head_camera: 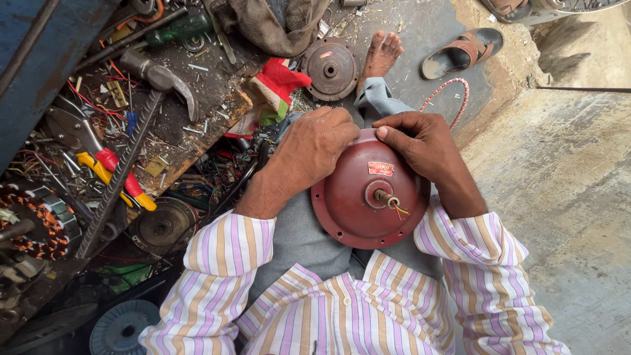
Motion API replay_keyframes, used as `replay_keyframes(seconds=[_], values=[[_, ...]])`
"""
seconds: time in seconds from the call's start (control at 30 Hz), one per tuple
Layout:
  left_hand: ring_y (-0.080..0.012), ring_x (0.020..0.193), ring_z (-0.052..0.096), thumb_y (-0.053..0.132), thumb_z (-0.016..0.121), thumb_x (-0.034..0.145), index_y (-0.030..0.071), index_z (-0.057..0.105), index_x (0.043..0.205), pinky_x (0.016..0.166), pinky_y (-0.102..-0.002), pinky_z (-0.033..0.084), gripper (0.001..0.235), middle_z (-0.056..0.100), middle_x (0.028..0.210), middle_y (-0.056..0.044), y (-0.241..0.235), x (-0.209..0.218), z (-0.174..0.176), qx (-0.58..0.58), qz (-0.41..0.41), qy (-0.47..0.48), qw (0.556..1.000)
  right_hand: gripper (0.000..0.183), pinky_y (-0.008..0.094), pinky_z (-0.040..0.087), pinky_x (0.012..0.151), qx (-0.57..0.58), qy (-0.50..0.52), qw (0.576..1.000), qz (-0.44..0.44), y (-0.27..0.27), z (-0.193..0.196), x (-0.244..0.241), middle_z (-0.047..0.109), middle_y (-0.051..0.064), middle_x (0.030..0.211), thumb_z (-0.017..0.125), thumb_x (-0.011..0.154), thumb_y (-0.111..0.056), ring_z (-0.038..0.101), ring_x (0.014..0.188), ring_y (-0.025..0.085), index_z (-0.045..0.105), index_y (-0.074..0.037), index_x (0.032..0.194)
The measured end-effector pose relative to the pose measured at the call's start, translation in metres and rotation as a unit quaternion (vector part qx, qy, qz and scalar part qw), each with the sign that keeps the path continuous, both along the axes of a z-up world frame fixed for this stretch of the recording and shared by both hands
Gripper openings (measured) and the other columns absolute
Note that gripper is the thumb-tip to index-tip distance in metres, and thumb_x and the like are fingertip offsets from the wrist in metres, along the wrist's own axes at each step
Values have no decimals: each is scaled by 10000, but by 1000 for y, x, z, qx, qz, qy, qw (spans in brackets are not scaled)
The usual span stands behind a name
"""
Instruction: The person disassembles and repairs a ceiling fan motor by hand and using a hammer, removing the cover and working on the internal components.
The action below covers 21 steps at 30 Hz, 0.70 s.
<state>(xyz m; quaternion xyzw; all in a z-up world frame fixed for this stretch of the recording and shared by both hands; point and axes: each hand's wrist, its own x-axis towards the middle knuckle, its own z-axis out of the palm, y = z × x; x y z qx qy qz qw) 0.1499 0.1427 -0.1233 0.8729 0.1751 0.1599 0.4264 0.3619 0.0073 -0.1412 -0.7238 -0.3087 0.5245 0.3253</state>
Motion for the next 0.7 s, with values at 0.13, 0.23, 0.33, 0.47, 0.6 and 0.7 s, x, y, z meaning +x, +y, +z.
replay_keyframes(seconds=[0.13,0.23,0.33,0.47,0.6,0.7], values=[[-361,960,641,71,631,909,42,673,1007,841,-456,512,111,639,988,-142,-3,-3,-2,-10,-14,-26,1000,236,245,559,696,-26,-16,1000,-4,-4,-1,-3,770,51,907,738,939,-183,653,781,69,782,-10,1095],[-368,992,649,72,665,908,27,667,1067,868,-443,519,165,647,1006,-152,0,-1,6,-48,-3,-37,998,234,249,568,702,-18,-7,1000,-20,2,2,-3,773,51,906,744,927,-176,667,788,73,782,-8,1084],[-358,1044,663,65,683,925,24,666,1154,905,-424,531,234,671,1089,-156,-2,-10,9,-104,61,-39,992,226,251,569,717,-1,0,1000,-12,1,2,0,775,48,910,743,933,-169,674,800,75,780,-8,1085],[-351,1110,656,62,734,955,38,668,1187,972,-445,523,242,689,1161,-152,-2,-67,15,56,265,-14,963,229,257,556,689,-32,-14,999,-16,-4,1,2,757,39,911,732,946,-172,642,775,74,775,-27,1118],[-361,1187,622,25,695,1093,10,634,1272,1041,-439,513,189,639,1244,-178,23,-141,31,236,421,94,871,230,243,561,701,-13,15,1000,-24,3,9,1,759,32,938,726,955,-167,654,796,64,765,-27,1134],[-407,1029,644,169,774,832,-10,663,1213,848,-541,477,435,647,1140,-241,44,-173,25,303,372,319,817,288,276,552,730,-45,-12,999,9,10,18,-3,751,52,945,689,964,-221,649,816,94,758,-41,1178]])
